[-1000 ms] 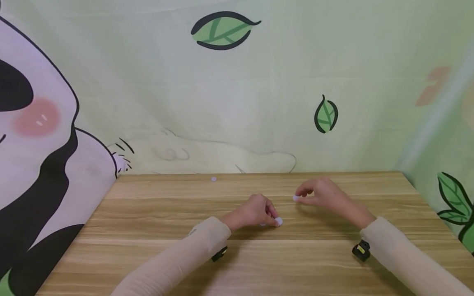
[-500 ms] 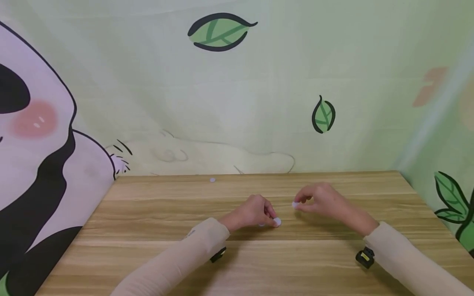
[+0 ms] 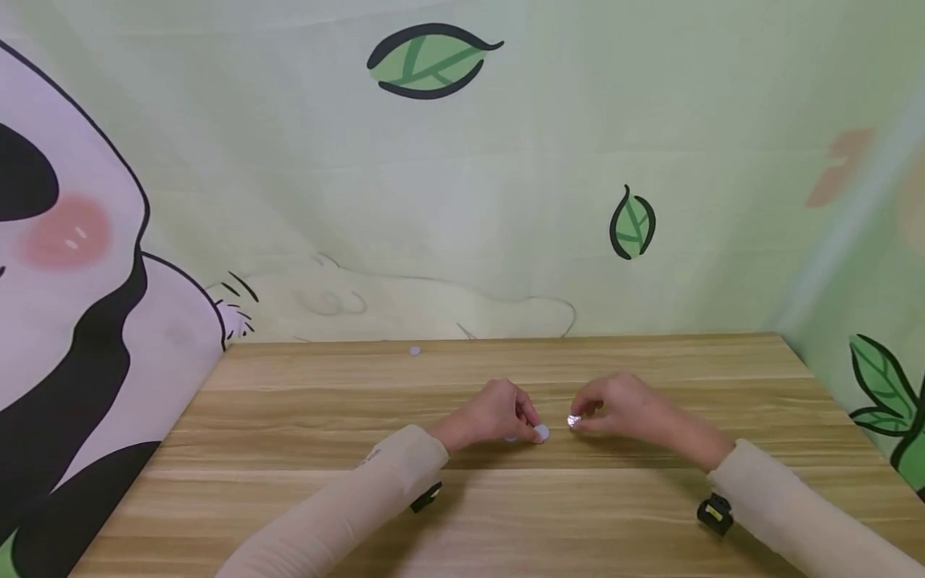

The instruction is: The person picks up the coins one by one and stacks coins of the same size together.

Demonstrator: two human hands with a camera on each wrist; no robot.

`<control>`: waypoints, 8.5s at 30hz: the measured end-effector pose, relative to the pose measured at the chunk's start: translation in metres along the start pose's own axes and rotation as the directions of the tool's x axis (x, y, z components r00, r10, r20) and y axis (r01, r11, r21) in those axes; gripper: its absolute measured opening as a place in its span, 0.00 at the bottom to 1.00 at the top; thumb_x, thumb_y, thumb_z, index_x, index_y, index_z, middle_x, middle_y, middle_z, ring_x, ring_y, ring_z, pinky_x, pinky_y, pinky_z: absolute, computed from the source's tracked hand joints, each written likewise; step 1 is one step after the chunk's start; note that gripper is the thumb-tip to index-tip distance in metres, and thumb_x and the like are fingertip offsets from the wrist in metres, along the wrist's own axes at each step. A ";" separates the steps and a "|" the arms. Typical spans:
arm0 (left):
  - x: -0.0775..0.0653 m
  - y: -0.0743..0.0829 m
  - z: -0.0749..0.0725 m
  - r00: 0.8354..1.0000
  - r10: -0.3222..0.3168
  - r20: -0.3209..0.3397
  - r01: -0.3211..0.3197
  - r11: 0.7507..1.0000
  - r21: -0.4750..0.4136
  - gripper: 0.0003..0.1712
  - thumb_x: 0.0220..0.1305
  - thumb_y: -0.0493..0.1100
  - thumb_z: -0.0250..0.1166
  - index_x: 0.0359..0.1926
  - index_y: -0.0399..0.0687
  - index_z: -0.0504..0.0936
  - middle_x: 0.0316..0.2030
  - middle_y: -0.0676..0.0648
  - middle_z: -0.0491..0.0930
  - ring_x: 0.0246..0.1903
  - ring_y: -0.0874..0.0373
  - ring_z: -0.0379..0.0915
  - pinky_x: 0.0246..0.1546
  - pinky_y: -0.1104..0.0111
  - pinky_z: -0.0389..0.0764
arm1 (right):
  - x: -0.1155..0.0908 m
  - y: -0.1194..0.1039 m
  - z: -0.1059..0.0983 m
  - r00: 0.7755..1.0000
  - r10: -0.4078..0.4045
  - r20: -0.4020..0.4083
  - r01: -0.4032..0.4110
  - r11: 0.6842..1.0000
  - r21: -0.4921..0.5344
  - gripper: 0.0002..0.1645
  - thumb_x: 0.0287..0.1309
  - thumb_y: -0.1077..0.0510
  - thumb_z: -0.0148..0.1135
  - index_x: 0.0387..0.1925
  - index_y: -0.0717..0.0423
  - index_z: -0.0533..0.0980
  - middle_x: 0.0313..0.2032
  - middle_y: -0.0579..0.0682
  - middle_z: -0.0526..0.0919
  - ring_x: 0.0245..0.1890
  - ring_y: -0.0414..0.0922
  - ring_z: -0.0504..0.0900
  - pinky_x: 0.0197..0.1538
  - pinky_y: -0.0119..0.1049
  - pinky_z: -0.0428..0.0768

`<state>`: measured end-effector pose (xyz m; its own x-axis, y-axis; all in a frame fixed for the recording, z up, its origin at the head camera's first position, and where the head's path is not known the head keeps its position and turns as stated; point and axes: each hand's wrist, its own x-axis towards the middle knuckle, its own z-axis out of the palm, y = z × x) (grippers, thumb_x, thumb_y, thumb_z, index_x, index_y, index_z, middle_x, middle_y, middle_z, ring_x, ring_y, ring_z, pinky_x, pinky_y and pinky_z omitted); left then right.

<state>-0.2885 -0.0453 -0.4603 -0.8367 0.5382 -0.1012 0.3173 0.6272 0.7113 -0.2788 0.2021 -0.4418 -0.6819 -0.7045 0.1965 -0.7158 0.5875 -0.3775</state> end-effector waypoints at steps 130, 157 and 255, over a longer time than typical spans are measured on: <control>-0.055 -0.061 -0.128 0.949 -0.067 -0.306 0.070 0.998 -0.001 0.14 0.62 0.43 0.74 0.45 0.39 0.87 0.33 0.48 0.80 0.35 0.54 0.73 0.34 0.66 0.75 | -0.001 0.005 0.020 0.982 0.182 0.050 -0.189 0.952 0.242 0.05 0.56 0.57 0.76 0.30 0.51 0.85 0.24 0.38 0.81 0.26 0.32 0.74 0.30 0.28 0.75; -0.084 -0.092 -0.139 0.931 -0.081 -0.355 0.077 0.997 -0.026 0.13 0.64 0.45 0.72 0.46 0.42 0.86 0.38 0.47 0.83 0.40 0.53 0.77 0.35 0.65 0.77 | -0.002 0.003 0.018 0.980 0.185 0.072 -0.197 0.947 0.252 0.06 0.57 0.56 0.76 0.30 0.50 0.84 0.24 0.39 0.80 0.26 0.33 0.74 0.31 0.28 0.75; -0.013 -0.128 -0.123 0.774 -0.375 -0.511 0.337 0.926 -0.169 0.16 0.56 0.45 0.79 0.43 0.40 0.91 0.48 0.41 0.87 0.59 0.45 0.75 0.65 0.56 0.69 | -0.003 0.004 0.021 0.974 0.209 0.092 -0.227 0.926 0.302 0.05 0.58 0.57 0.75 0.32 0.52 0.85 0.24 0.39 0.80 0.26 0.34 0.74 0.30 0.27 0.74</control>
<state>-0.3729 -0.2021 -0.4644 -0.9943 -0.1063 0.0103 -0.0637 0.6670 0.7423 -0.2769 0.1982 -0.4626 -0.7998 -0.5995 0.0293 -0.4621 0.5839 -0.6674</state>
